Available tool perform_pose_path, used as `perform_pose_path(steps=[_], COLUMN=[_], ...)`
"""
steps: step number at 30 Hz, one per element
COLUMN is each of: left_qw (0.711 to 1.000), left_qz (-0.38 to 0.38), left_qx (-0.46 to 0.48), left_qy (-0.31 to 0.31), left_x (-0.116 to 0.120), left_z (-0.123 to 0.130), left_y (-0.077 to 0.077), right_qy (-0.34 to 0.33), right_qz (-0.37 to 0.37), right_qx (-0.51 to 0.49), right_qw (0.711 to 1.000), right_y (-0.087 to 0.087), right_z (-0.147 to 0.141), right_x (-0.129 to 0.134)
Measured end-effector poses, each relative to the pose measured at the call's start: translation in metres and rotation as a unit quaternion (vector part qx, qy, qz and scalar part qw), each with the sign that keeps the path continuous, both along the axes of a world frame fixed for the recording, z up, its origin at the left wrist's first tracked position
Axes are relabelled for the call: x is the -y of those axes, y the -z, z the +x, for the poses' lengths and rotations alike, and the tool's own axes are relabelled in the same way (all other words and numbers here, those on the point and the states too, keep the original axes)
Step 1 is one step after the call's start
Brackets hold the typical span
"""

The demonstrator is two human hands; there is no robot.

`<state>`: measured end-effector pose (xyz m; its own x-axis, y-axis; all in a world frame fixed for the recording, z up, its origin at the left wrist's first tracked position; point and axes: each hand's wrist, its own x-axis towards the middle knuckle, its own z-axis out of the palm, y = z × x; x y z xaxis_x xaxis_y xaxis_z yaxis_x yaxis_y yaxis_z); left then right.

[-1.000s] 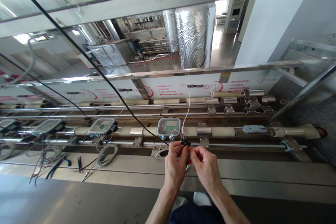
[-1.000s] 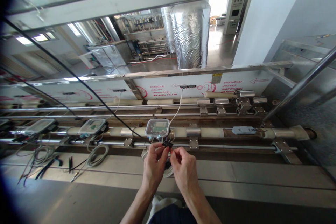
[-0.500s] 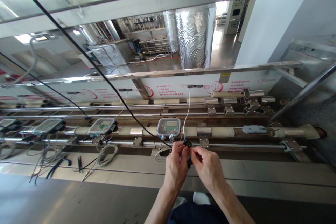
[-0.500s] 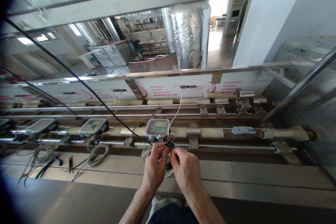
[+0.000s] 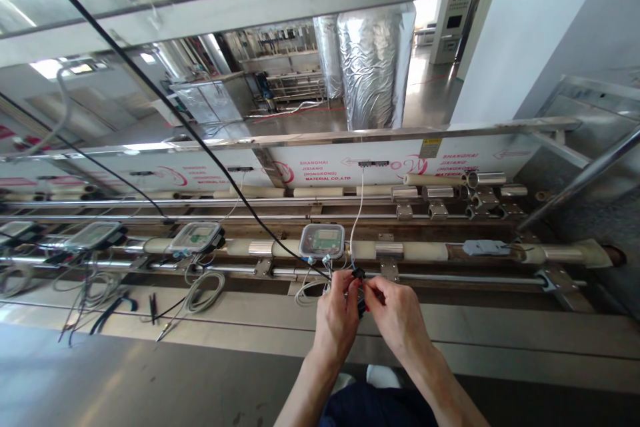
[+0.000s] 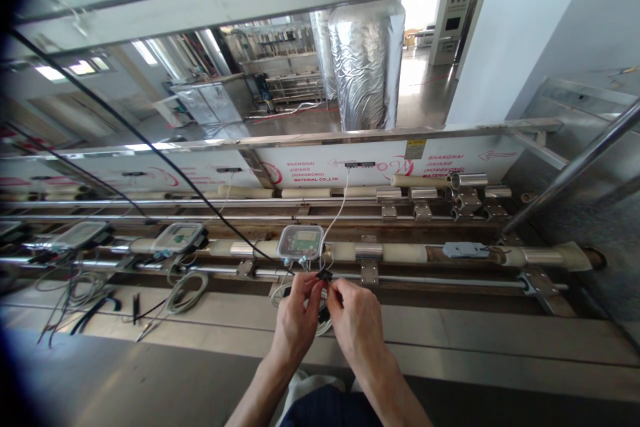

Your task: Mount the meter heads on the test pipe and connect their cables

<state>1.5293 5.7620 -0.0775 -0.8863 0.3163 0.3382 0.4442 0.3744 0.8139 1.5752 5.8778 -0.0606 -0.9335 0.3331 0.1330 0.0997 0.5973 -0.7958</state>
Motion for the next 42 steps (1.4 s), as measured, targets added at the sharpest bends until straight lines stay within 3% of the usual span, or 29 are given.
perform_pose_path(steps=[8,11,14,17,21,24,31,37,40,42], left_qw=[0.999,0.995,0.991,0.992,0.993,0.99,0.989,0.99,0.989,0.987], left_qz=[-0.045,-0.096,-0.132,-0.12,-0.117,-0.121,-0.093,-0.048,-0.028,-0.021], left_qx=[-0.007,-0.004,-0.022,-0.027,0.028,0.068,0.088,0.096,0.089,0.079], left_qy=[-0.001,-0.008,-0.007,-0.002,-0.017,-0.034,-0.068,-0.095,-0.117,-0.141], left_x=[0.0,-0.001,0.003,0.014,0.035,0.05,0.092,0.155,0.204,0.244], left_z=[-0.001,0.0,0.003,0.012,0.034,0.051,0.059,0.05,0.05,0.052], left_y=[0.009,0.011,0.019,0.037,0.064,0.077,0.079,0.082,0.09,0.095], right_qy=[-0.004,-0.001,-0.001,0.005,0.002,-0.005,0.005,0.126,0.136,0.117], right_qz=[-0.02,-0.031,-0.074,-0.11,-0.087,-0.059,-0.006,0.06,0.043,0.042], right_qx=[0.008,0.011,0.03,0.071,0.124,0.152,0.147,0.121,0.202,0.229], right_qw=[1.0,0.999,0.997,0.991,0.988,0.987,0.989,0.983,0.969,0.965], right_y=[0.009,0.021,0.049,0.093,0.147,0.168,0.173,0.161,0.149,0.142], right_z=[-0.001,-0.003,-0.01,-0.019,-0.03,-0.034,-0.015,0.018,0.019,0.012], right_x=[-0.002,-0.004,-0.008,-0.014,-0.023,-0.028,-0.039,-0.046,-0.024,0.013])
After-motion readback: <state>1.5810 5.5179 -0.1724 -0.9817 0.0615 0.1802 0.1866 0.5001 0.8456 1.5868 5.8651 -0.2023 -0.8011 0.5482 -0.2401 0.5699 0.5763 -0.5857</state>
